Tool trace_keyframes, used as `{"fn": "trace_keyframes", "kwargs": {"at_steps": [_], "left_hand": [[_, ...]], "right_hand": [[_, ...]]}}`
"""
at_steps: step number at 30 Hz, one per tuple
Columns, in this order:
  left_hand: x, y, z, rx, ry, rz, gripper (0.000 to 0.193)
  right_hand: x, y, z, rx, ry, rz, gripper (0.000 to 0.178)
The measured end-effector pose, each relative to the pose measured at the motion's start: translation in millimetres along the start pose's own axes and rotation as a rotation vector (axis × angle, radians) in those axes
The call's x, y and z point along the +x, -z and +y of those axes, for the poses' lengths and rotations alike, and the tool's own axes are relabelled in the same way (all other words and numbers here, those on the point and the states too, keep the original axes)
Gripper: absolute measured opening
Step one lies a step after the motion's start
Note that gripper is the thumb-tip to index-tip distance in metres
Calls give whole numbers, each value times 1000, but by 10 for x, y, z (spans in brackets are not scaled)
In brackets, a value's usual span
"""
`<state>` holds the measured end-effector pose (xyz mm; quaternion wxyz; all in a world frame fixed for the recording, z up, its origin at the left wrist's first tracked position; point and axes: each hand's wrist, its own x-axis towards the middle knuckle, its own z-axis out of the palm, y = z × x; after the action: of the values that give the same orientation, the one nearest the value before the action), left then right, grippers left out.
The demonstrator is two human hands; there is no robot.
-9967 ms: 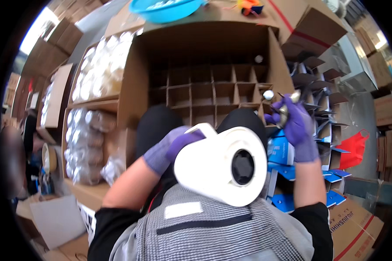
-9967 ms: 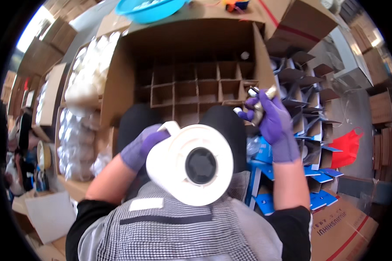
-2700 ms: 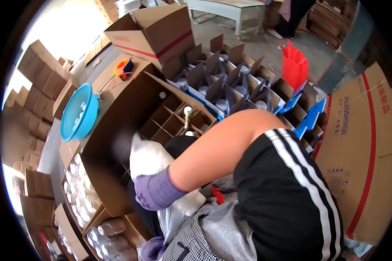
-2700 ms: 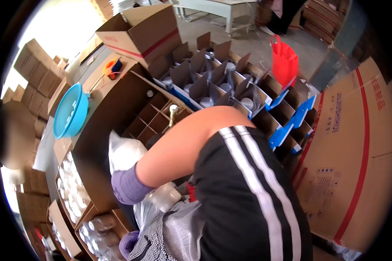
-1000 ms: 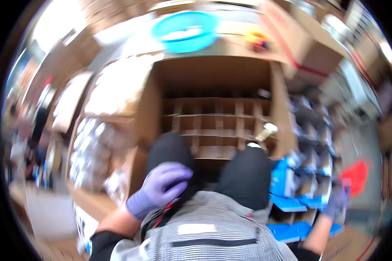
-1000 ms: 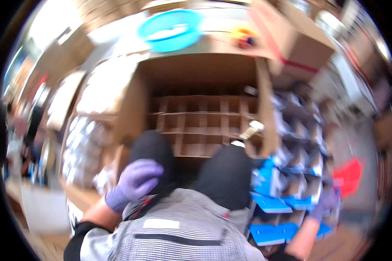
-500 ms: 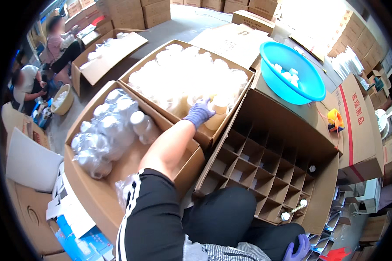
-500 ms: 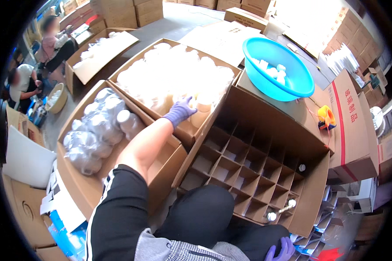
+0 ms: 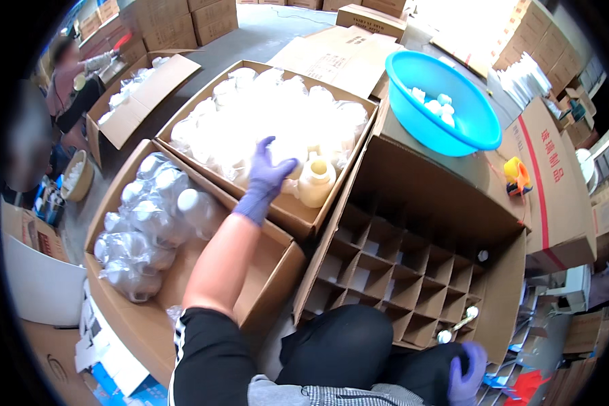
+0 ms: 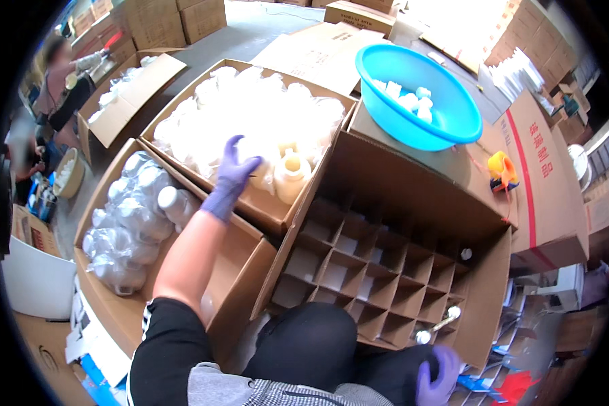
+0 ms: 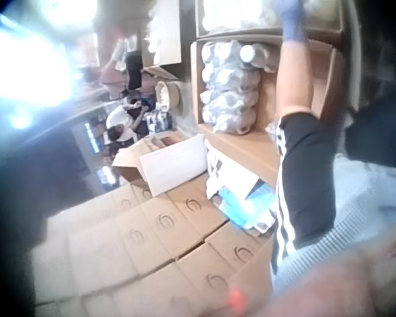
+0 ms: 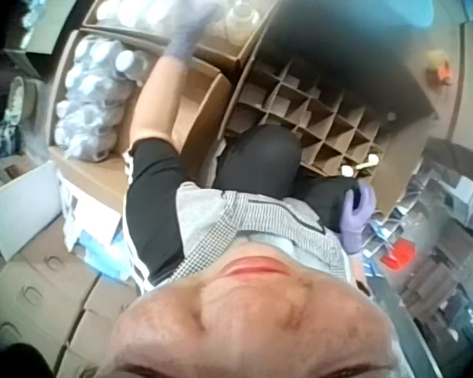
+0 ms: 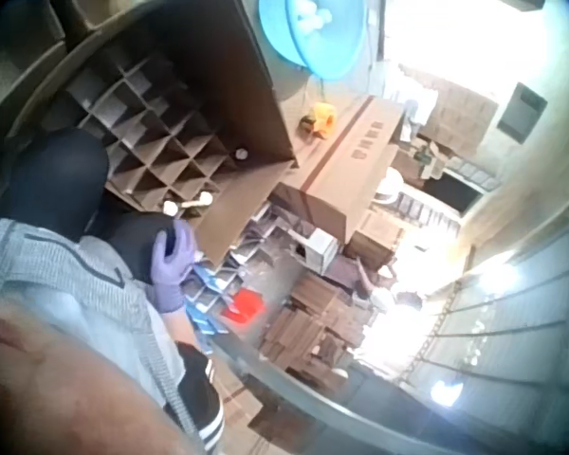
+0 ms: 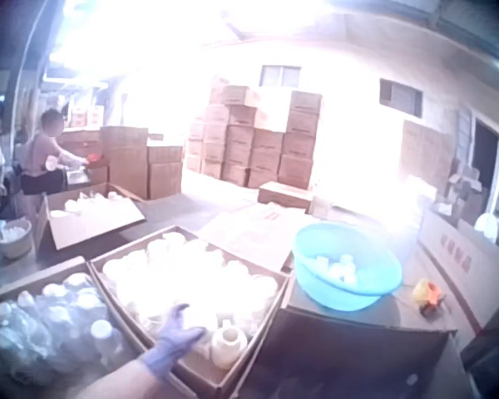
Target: The person assembles white plastic containers by screwing on lids and inserting black stoppers. They then place each assembled unit into a plastic bag and arrange the bags into a cardboard box with dividers.
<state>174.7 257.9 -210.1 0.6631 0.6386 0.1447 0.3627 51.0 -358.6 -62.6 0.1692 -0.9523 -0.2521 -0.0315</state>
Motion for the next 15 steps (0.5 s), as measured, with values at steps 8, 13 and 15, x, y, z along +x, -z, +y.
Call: {"fn": "trace_keyframes", "kwargs": {"at_steps": [8, 13, 15], "left_hand": [[-1833, -481, 2473, 413, -410, -754, 89], [-1035, -720, 2081, 570, -708, -483, 63], [-233, -580, 1402, 668, -544, -225, 56]], "right_hand": [[1074, -280, -1446, 1635, 7, -397, 99], [1714, -488, -1345, 1392, -85, -364, 93], [2073, -866, -928, 1005, -78, -158, 95]]}}
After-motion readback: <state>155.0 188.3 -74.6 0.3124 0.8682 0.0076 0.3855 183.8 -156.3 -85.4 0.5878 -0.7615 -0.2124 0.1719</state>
